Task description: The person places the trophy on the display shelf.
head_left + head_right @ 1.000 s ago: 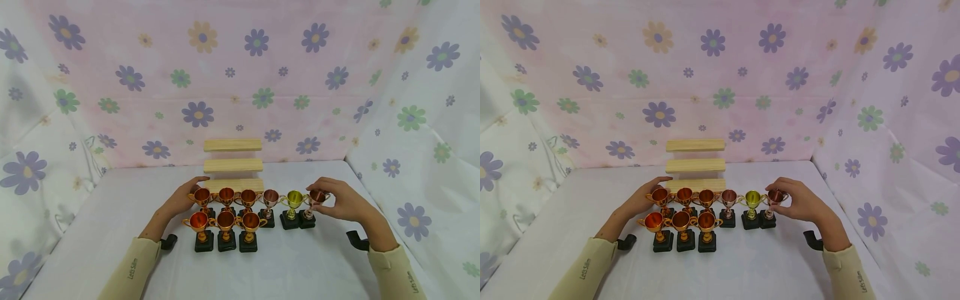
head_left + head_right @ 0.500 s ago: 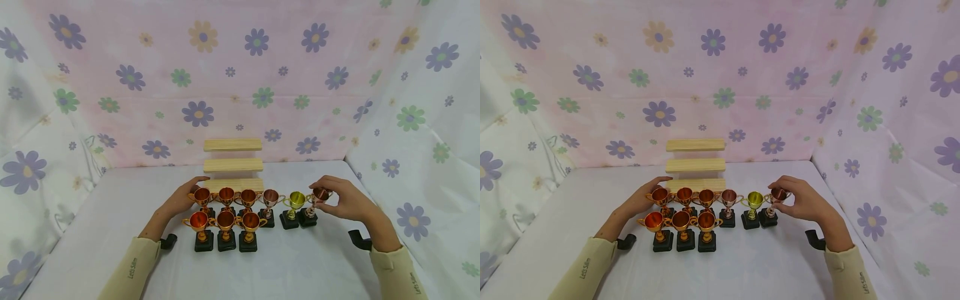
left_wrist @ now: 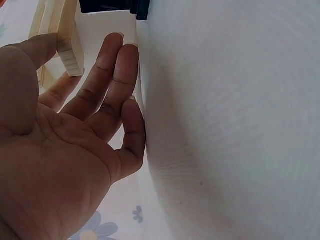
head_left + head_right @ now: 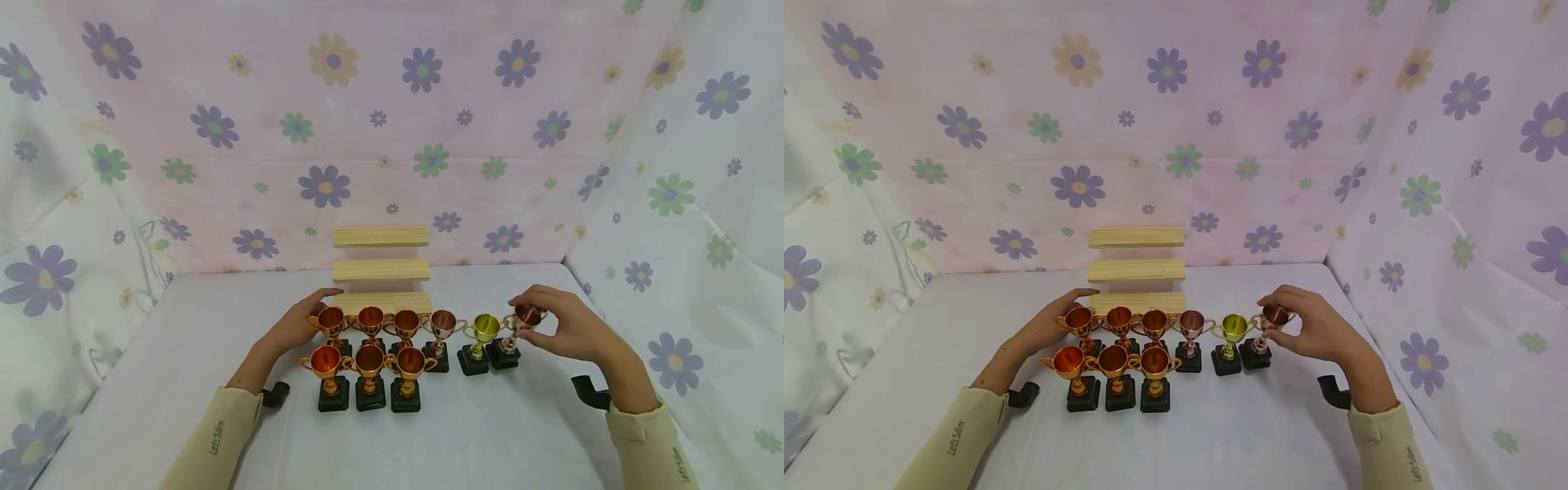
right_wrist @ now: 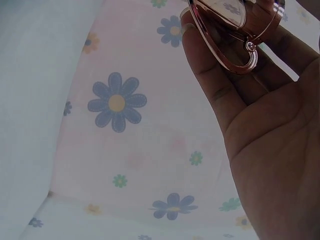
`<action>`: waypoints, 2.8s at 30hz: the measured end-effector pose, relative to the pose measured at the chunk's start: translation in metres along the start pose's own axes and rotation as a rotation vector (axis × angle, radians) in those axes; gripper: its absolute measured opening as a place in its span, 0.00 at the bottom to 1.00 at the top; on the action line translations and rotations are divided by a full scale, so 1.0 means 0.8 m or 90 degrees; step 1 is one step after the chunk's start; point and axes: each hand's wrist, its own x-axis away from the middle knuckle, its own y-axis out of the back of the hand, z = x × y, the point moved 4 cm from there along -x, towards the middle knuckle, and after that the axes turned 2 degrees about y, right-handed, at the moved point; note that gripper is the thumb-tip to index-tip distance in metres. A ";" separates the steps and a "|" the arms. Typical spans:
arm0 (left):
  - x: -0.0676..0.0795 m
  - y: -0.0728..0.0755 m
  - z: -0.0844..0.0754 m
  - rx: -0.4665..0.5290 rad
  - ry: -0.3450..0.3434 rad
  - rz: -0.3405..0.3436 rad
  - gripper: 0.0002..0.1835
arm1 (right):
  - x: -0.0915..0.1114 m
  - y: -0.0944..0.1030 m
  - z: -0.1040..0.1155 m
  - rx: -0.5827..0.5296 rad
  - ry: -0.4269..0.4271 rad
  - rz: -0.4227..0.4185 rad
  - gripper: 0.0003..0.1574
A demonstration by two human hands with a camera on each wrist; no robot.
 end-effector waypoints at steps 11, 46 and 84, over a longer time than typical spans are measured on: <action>0.001 0.000 -0.003 0.009 -0.001 0.001 0.31 | -0.007 0.025 0.007 0.034 0.008 0.010 0.32; 0.002 -0.002 -0.004 0.057 -0.017 -0.009 0.33 | -0.133 0.083 0.017 0.144 0.020 0.049 0.28; 0.001 -0.002 -0.002 0.060 -0.078 -0.009 0.35 | -0.287 0.051 0.052 0.139 0.042 0.073 0.28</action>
